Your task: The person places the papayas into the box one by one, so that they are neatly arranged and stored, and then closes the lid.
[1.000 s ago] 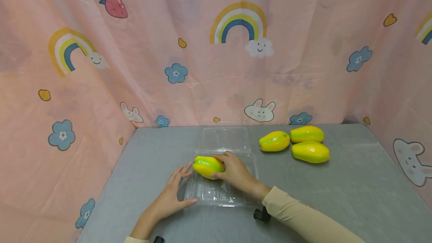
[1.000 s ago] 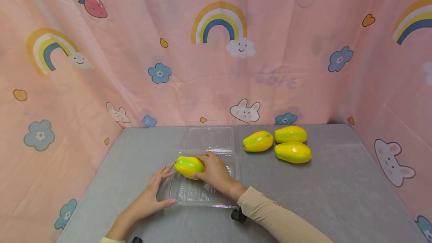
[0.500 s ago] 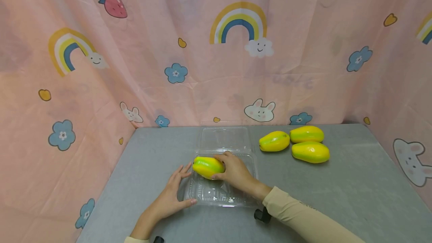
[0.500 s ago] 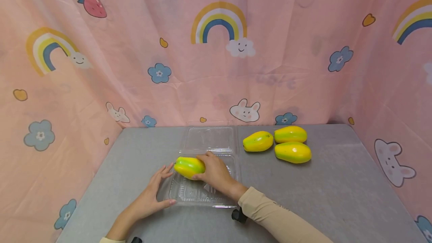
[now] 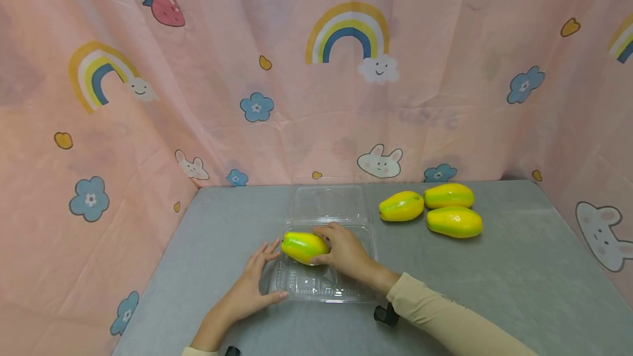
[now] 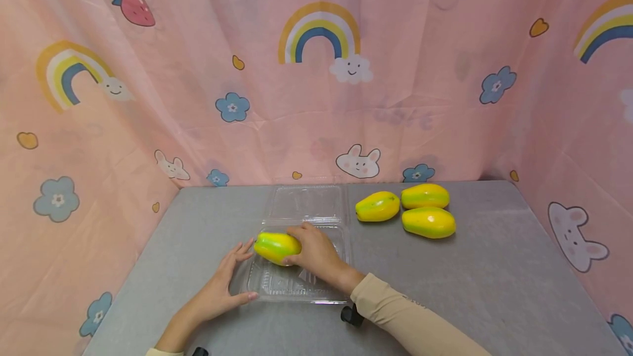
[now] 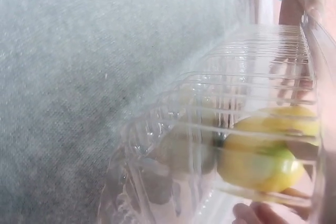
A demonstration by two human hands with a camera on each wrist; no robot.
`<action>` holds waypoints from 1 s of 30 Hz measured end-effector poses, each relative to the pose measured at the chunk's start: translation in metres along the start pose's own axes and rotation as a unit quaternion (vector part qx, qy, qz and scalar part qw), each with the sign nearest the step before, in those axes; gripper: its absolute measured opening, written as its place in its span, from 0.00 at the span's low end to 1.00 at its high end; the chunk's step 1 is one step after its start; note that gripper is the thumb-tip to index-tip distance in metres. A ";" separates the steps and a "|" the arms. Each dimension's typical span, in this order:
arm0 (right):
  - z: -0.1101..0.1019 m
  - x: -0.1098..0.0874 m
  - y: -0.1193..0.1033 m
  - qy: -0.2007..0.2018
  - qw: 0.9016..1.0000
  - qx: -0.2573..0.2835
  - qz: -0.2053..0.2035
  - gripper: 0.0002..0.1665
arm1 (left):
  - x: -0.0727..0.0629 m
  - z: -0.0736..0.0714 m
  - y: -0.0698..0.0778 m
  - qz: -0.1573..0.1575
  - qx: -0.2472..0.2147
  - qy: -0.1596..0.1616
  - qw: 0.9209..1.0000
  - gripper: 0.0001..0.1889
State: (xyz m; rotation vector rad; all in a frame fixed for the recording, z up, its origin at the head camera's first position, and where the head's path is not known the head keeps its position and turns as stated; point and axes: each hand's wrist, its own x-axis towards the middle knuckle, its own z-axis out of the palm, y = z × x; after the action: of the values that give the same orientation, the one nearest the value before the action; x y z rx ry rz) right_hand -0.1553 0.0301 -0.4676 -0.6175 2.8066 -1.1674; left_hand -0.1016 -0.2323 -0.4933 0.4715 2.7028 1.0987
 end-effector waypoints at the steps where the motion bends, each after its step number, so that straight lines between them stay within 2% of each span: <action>1: 0.000 0.000 0.000 -0.001 1.000 -0.001 -0.001 0.40 | 0.000 0.000 0.000 0.000 -0.001 0.000 1.000 0.44; 13: 0.003 0.004 0.001 0.008 1.000 -0.004 0.003 0.37 | -0.001 0.000 0.000 -0.007 0.001 0.002 1.000 0.45; 30: 0.002 0.002 0.001 0.009 1.000 -0.007 0.001 0.39 | 0.000 0.001 -0.003 -0.004 0.001 0.004 1.000 0.46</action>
State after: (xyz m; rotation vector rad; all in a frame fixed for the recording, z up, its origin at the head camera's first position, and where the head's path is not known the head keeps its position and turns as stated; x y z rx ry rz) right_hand -0.1572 0.0281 -0.4694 -0.6091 2.8319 -1.1590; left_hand -0.1021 -0.2333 -0.4959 0.4570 2.7103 1.0986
